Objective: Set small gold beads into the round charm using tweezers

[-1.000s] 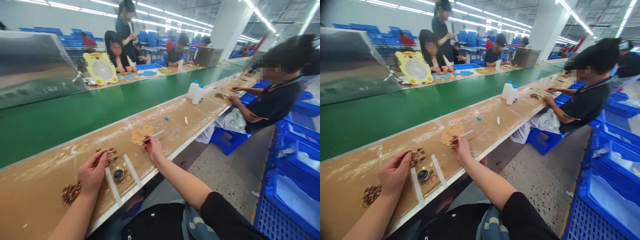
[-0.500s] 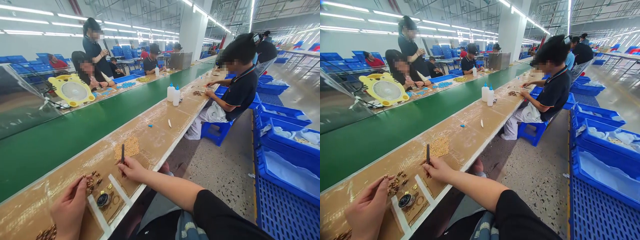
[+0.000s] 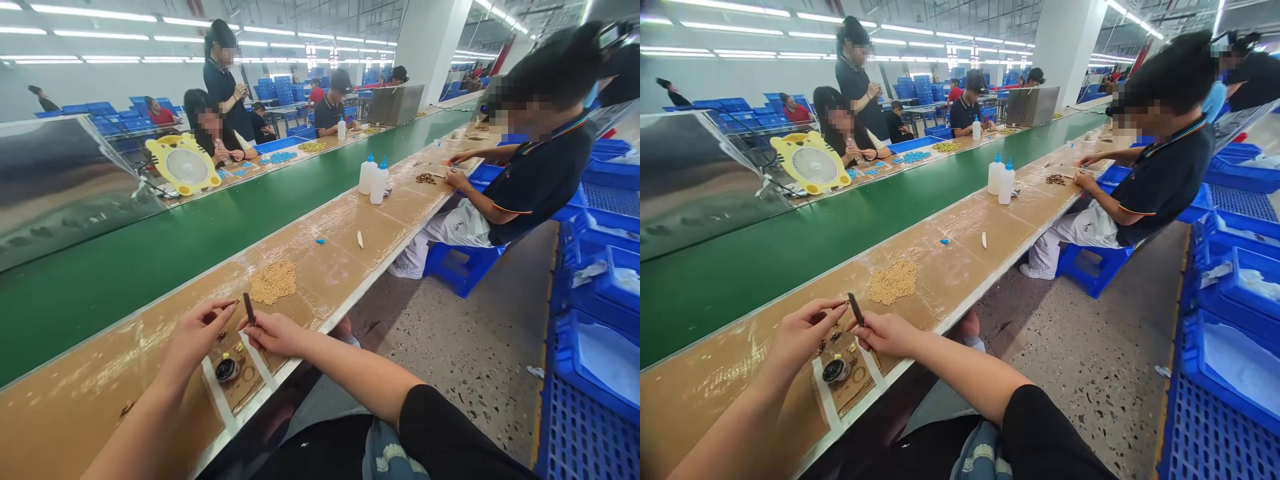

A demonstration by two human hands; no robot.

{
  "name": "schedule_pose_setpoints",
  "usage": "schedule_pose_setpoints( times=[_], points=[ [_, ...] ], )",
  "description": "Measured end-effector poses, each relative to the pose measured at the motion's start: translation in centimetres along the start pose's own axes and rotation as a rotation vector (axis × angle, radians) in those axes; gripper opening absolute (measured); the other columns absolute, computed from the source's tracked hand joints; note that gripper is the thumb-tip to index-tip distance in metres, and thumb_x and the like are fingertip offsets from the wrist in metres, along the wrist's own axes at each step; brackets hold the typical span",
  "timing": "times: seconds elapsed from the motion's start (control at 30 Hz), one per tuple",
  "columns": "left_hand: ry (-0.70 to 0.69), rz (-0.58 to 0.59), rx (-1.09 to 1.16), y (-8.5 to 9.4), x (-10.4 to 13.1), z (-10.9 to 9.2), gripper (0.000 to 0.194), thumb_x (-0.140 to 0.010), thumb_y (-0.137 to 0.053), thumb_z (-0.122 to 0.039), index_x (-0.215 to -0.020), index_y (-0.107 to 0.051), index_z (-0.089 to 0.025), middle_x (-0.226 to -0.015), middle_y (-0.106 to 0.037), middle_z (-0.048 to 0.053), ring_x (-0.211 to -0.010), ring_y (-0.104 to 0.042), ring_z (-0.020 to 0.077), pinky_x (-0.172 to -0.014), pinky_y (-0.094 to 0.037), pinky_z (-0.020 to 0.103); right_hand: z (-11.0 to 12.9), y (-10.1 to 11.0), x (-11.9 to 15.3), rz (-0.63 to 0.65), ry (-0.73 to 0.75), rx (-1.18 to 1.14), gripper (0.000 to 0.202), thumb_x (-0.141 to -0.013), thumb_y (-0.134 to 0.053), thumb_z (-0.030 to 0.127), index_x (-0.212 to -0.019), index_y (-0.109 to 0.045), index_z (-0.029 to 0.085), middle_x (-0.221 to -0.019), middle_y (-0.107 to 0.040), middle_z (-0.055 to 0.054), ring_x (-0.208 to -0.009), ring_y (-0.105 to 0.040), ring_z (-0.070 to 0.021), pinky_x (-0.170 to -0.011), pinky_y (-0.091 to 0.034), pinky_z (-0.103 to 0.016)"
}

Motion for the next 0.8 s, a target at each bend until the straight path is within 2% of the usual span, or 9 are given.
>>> schedule_pose_setpoints(
  times=[0.07,0.17,0.23,0.33,0.4,0.47,0.6,0.67,0.8],
  points=[
    [-0.027,0.025,-0.037,-0.4,-1.0,0.2,0.049,-0.071,-0.076,-0.065,-0.093,-0.086,-0.022,-0.055,-0.057,-0.002,-0.054,-0.049,0.0160,-0.053,-0.038,0.027,0.5,0.0,0.2,0.054,0.002,0.086,0.017,-0.114,-0.050,0.033,-0.126,-0.059,0.026,-0.077,-0.062,0.006,-0.073,-0.062,-0.0154,-0.081,-0.050,-0.030],
    [-0.103,0.105,-0.046,-1.3,-2.3,-0.4,0.043,-0.071,-0.077,-0.062,-0.088,-0.084,-0.023,-0.075,-0.073,0.003,-0.068,-0.062,0.0192,-0.062,-0.046,0.029,0.6,-0.1,0.1,0.078,-0.011,0.151,0.022,-0.115,-0.049,0.037,-0.131,-0.058,0.026,-0.075,-0.061,0.006,-0.073,-0.065,-0.0167,-0.082,-0.051,-0.030],
    [-0.166,0.156,-0.070,-2.2,-3.2,-1.4,0.042,-0.073,-0.077,-0.063,-0.084,-0.083,-0.023,-0.088,-0.078,0.006,-0.074,-0.066,0.0204,-0.067,-0.049,0.030,0.4,-0.1,-0.1,0.058,-0.017,0.187,0.024,-0.115,-0.049,0.038,-0.132,-0.058,0.025,-0.074,-0.061,0.006,-0.074,-0.066,-0.0175,-0.082,-0.052,-0.029],
    [-0.256,0.238,-0.180,-3.9,-5.0,-2.8,0.046,-0.079,-0.071,-0.066,-0.088,-0.084,-0.023,-0.080,-0.072,0.004,-0.064,-0.058,0.0179,-0.064,-0.046,0.031,0.2,-0.3,-0.3,0.013,-0.009,0.240,0.027,-0.115,-0.050,0.040,-0.133,-0.060,0.023,-0.076,-0.064,0.004,-0.074,-0.067,-0.0176,-0.080,-0.052,-0.028],
    [-0.332,0.289,-0.260,-5.4,-6.5,-3.7,0.048,-0.080,-0.068,-0.067,-0.090,-0.086,-0.023,-0.079,-0.069,0.003,-0.061,-0.054,0.0169,-0.063,-0.045,0.032,0.3,-0.4,-0.3,-0.016,0.025,0.264,0.029,-0.116,-0.048,0.041,-0.135,-0.062,0.024,-0.082,-0.070,0.003,-0.077,-0.070,-0.0173,-0.080,-0.053,-0.027],
    [-0.421,0.310,-0.352,-7.0,-8.1,-4.7,0.049,-0.083,-0.065,-0.066,-0.091,-0.086,-0.023,-0.085,-0.070,0.004,-0.064,-0.057,0.0174,-0.066,-0.046,0.033,0.5,-0.4,-0.2,-0.063,0.059,0.285,0.030,-0.116,-0.049,0.041,-0.136,-0.064,0.024,-0.096,-0.078,0.000,-0.084,-0.073,-0.0170,-0.082,-0.054,-0.027],
    [-0.545,0.305,-0.532,-10.6,-11.1,-6.8,0.043,-0.092,-0.063,-0.060,-0.097,-0.087,-0.025,-0.106,-0.072,0.007,-0.089,-0.069,0.0231,-0.079,-0.050,0.035,0.8,0.0,0.0,-0.170,0.063,0.289,0.026,-0.115,-0.051,0.035,-0.132,-0.068,0.026,-0.119,-0.083,-0.001,-0.097,-0.079,-0.0161,-0.085,-0.056,-0.025],
    [-0.548,0.304,-0.581,-12.6,-12.5,-7.5,0.038,-0.093,-0.064,-0.054,-0.098,-0.087,-0.024,-0.110,-0.071,0.007,-0.093,-0.069,0.0243,-0.083,-0.051,0.036,0.7,0.1,-0.1,-0.221,0.045,0.255,0.027,-0.115,-0.052,0.037,-0.134,-0.069,0.028,-0.121,-0.084,-0.001,-0.101,-0.081,-0.0165,-0.086,-0.058,-0.025],
    [-0.503,0.360,-0.600,-16.4,-15.1,-8.0,0.034,-0.093,-0.065,-0.049,-0.097,-0.086,-0.023,-0.111,-0.069,0.009,-0.091,-0.068,0.0249,-0.089,-0.054,0.039,-0.2,-0.2,-0.5,-0.329,-0.002,0.151,0.036,-0.112,-0.059,0.055,-0.133,-0.068,0.028,-0.125,-0.086,-0.001,-0.108,-0.084,-0.0180,-0.091,-0.061,-0.025]
  ],
)
Point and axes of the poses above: each hand's wrist, its own x-axis away from the middle knuckle, its own y-axis out of the back of the hand, z = x × y, the point moved 1 cm from there along -x, towards the middle knuckle
